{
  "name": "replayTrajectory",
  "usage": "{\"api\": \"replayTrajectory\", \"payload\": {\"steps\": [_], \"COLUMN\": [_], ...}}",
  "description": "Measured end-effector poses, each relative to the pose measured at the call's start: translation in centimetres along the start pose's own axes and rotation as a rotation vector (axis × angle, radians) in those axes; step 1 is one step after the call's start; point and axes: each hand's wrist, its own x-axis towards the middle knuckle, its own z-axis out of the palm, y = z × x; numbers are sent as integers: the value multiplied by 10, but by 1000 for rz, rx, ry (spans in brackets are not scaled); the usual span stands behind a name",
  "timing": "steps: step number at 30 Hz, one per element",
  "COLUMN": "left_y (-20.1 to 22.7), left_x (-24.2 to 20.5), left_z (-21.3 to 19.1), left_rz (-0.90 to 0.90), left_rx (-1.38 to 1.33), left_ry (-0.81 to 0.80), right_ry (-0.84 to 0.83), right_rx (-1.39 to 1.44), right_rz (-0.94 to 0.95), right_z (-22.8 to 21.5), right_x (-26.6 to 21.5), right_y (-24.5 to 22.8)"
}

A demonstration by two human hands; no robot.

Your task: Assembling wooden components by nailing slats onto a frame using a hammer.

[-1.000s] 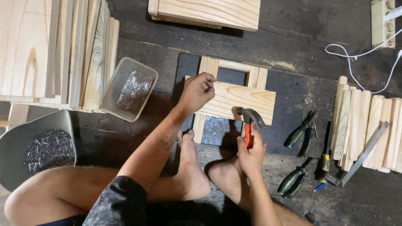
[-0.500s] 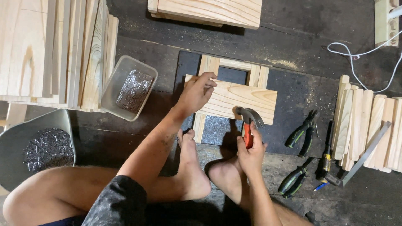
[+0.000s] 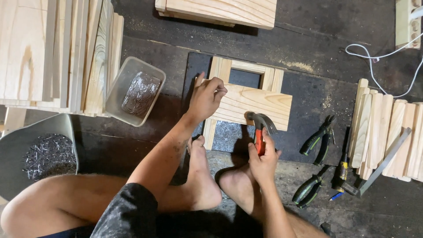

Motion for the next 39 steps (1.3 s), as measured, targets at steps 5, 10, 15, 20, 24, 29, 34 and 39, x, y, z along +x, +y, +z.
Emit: {"api": "replayTrajectory", "payload": {"steps": [5,10,15,20,24,29,34,39], "left_y": [-1,2,3,2,3,3,0,-12], "left_x": [3,4,4,2,2,5,4,3], "left_z": [1,-2,-4,-3,-5,-8,-6,6], "left_rz": [-56,-66,-39,-34,-39,-90,-112,-142], "left_rx": [-21,-18,11,34,87,115,158,177], "left_ry": [-23,-29,-54,-82,-131,-197,-224,-231], "right_ry": [-6,-14,-18,-35,-76,-103,-107,-195], "right_rx": [-10,-10,-17,-45,-123,-66,53,31], "right_rz": [22,30,35,50,102,-27,-233,-233], "right_z": [0,-1,-4,-5,9,-4,5,10], "right_x": [-1,-1,0,5,21,35,47,51], "right_y": [0,-6,-12,-24,-4,-99,-129,-135]}}
